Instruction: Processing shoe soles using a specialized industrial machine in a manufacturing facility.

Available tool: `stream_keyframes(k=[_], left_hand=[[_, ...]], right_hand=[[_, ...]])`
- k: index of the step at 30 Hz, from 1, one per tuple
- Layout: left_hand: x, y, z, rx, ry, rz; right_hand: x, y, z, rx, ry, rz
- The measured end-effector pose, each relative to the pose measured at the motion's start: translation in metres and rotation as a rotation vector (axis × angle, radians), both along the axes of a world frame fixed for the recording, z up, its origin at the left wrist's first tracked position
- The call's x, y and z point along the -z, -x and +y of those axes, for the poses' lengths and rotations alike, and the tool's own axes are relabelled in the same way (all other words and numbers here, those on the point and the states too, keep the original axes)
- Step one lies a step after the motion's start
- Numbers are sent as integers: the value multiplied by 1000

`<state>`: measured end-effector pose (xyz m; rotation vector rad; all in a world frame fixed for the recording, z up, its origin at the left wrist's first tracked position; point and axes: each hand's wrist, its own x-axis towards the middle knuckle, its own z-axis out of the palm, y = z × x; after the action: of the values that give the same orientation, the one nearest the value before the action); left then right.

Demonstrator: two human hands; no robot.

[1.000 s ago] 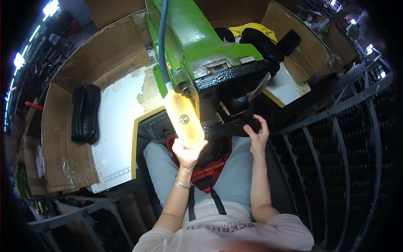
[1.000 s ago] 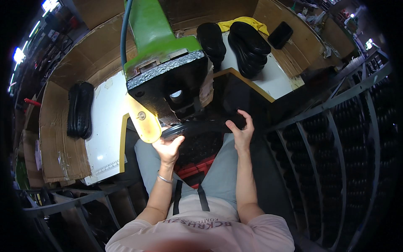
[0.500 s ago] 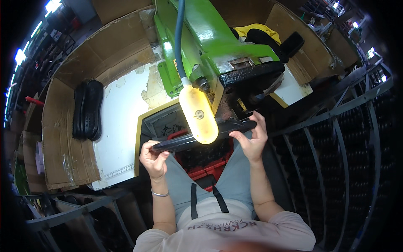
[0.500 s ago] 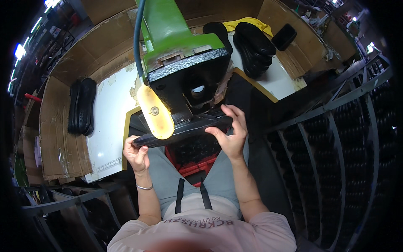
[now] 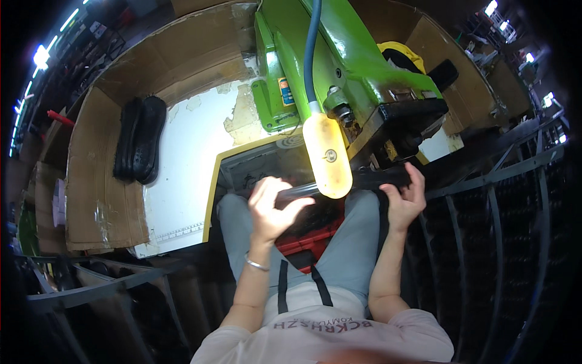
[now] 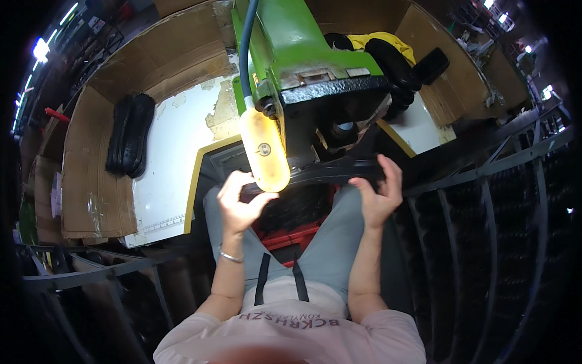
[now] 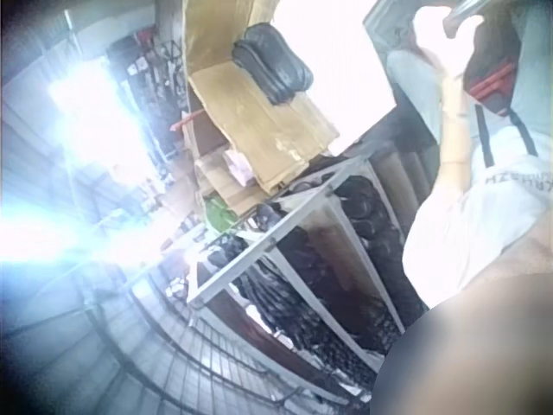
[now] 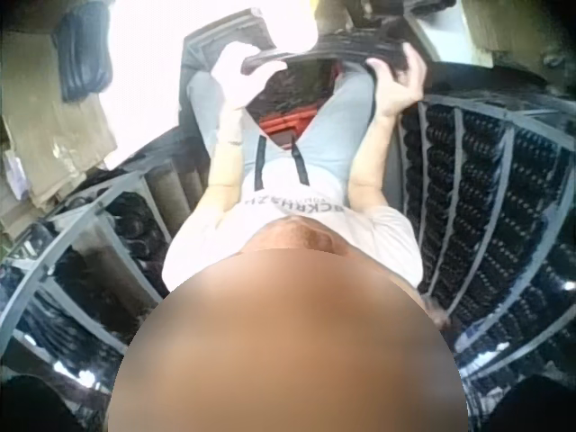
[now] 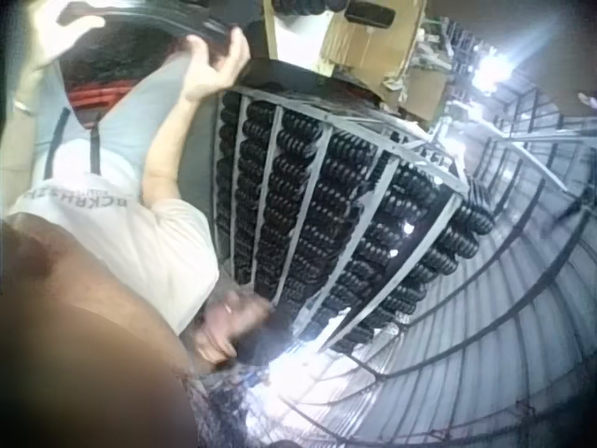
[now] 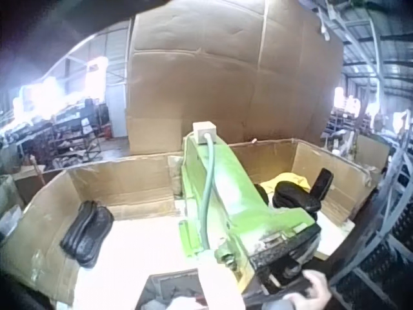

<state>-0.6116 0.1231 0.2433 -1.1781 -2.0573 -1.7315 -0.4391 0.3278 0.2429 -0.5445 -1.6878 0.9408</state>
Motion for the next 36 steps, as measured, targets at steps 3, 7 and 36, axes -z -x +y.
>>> stream_keyframes(k=[3,7,36], left_hand=[[-1,-8,37,53,-76,-6],[10,-9,43,36,-141,-28],[37,-12,-32,348,230,-307]], right_hand=[[3,-18,30,27,64,44],[9,-21,32,-12,87,40],[-2,-13,-52,-103,-382,-117]])
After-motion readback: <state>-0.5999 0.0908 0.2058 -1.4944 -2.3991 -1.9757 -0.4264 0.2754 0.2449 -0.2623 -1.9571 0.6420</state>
